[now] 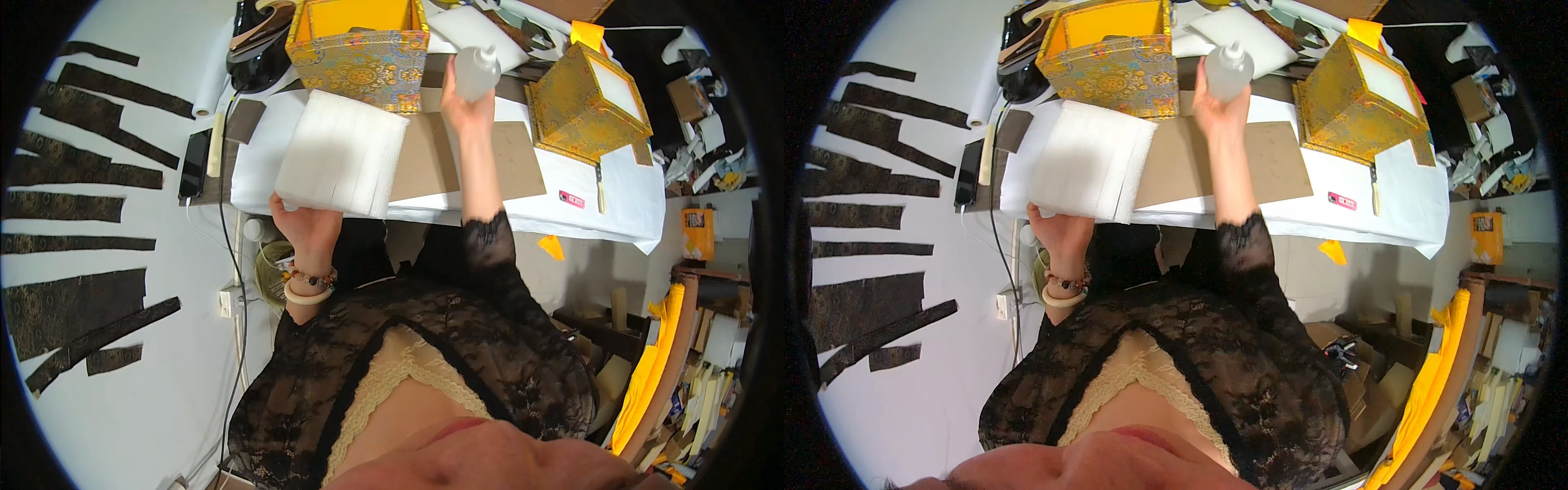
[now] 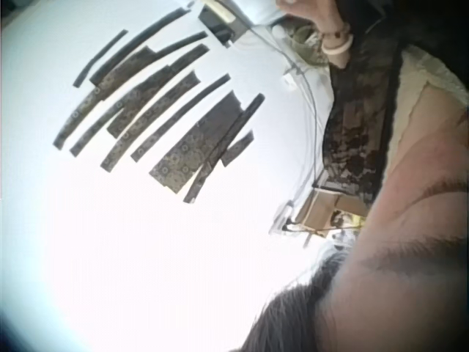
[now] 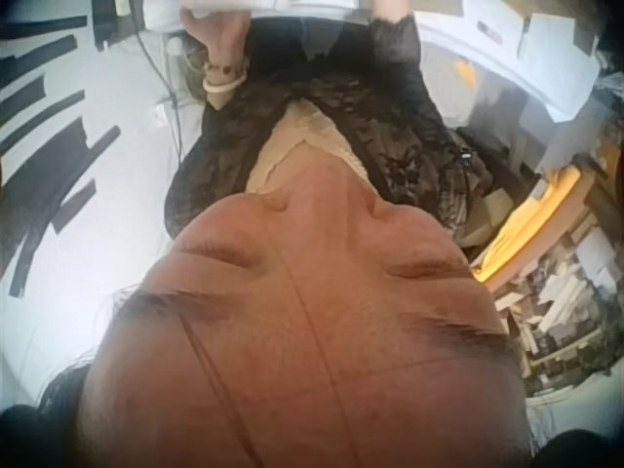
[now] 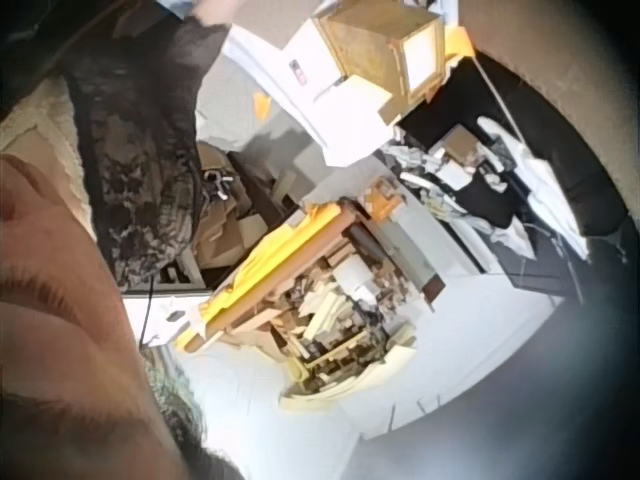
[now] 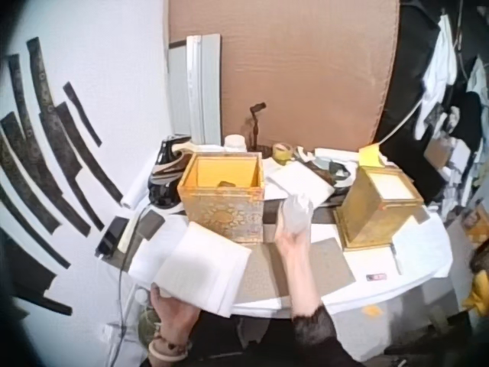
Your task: The person applies liquid from a bottle onto white foam pieces, spreads it with a brush, and presses the foam onto cardboard pieces to form box sides. The person repeats this process for multiple foam and cardboard pieces on a cluttered workbench.
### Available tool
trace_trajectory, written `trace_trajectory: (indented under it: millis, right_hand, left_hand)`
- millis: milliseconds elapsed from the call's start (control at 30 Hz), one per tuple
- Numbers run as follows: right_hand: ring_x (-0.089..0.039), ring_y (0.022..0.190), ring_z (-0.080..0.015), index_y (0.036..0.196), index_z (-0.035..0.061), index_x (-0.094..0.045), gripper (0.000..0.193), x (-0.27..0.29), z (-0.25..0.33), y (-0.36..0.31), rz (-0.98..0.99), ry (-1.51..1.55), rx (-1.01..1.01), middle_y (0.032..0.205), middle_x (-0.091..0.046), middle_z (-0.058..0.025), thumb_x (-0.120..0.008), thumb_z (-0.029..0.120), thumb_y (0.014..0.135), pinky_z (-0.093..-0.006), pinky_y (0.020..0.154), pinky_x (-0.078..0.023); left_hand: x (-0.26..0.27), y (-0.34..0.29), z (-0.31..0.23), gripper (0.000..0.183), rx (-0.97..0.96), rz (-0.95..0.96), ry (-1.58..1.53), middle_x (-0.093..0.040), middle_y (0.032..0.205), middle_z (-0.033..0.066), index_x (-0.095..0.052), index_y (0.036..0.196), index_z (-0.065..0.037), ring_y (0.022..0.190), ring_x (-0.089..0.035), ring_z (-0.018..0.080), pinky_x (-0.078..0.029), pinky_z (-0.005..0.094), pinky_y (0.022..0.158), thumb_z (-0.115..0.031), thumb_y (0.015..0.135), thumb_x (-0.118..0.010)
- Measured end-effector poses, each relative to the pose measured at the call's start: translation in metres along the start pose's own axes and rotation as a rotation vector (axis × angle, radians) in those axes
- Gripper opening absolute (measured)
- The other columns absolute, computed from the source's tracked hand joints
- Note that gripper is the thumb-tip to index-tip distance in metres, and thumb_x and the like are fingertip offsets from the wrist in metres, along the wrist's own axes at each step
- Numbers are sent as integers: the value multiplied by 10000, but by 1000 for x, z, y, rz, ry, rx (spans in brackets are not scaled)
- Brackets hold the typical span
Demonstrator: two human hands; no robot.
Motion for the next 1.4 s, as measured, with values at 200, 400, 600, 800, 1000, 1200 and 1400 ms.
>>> trace_trajectory:
  millis: [200,400,600,800,1000,1200,1400]
  right_hand:
    - [-603,1072,-323,1195,19,-579,440,23,31,96,-32,120,-6,1169,-620,-132,-398,359,982,-477,919,-546]
    - [-584,1061,-310,1333,1,-414,542,5,-7,-5,-207,-349,-93,1190,-583,-202,-374,427,1001,-414,916,-511]
    - [-630,867,-264,1078,53,-581,503,-76,-92,-223,924,-1919,656,970,-624,-110,-807,103,631,-352,790,-513]
    - [-347,1275,-199,1349,479,-447,577,-26,-141,-262,1469,-2583,1159,1402,-378,84,-576,204,858,-458,1084,-251]
    - [-312,1317,-154,1324,461,-472,414,13,-142,-258,1336,-2467,1671,1401,-401,110,-514,367,923,-403,1089,-235]
    - [-350,1203,-94,1201,413,-570,306,9,-138,-254,1258,-2165,1821,1306,-477,167,-534,406,898,-348,1035,-275]
    - [-372,1106,-75,1231,507,-547,353,-8,-127,-255,1141,-2063,1921,1287,-483,165,-544,410,891,-359,1025,-269]
  left_hand:
    - [-2,-3,-7,474,4,8,-51,-537,1318,73,-555,1237,-92,1255,-464,262,-326,464,1086,-375,860,-512]
    - [-9,-15,-9,501,-74,-2,45,-515,1335,49,-533,1264,-101,1253,-449,240,-319,443,1076,-437,894,-499]
    - [-30,-28,11,579,-241,41,320,-463,1376,27,-405,1396,-158,1257,-435,216,-322,430,1061,-488,925,-469]
    - [-37,-46,26,579,-394,133,459,-451,1370,40,-287,1479,-220,1207,-466,208,-411,408,977,-461,961,-382]
    - [-3,-49,12,581,-386,10,472,-565,1175,118,-497,1248,-63,1078,-541,276,-471,456,853,-521,895,-441]
    - [-18,-69,28,496,-274,116,459,-607,1131,98,-539,1174,-16,1057,-560,232,-411,355,929,-420,916,-415]
    - [-36,-78,35,505,-233,218,556,-598,1187,121,-495,1262,-2,1102,-555,253,-388,379,990,-373,930,-409]
Point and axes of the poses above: each hand's wrist, its own y-axis towards the middle knuckle, its own x-axis out of the back of the hand, z = x × y, the point moved 6 cm from there along y, towards the middle knuckle
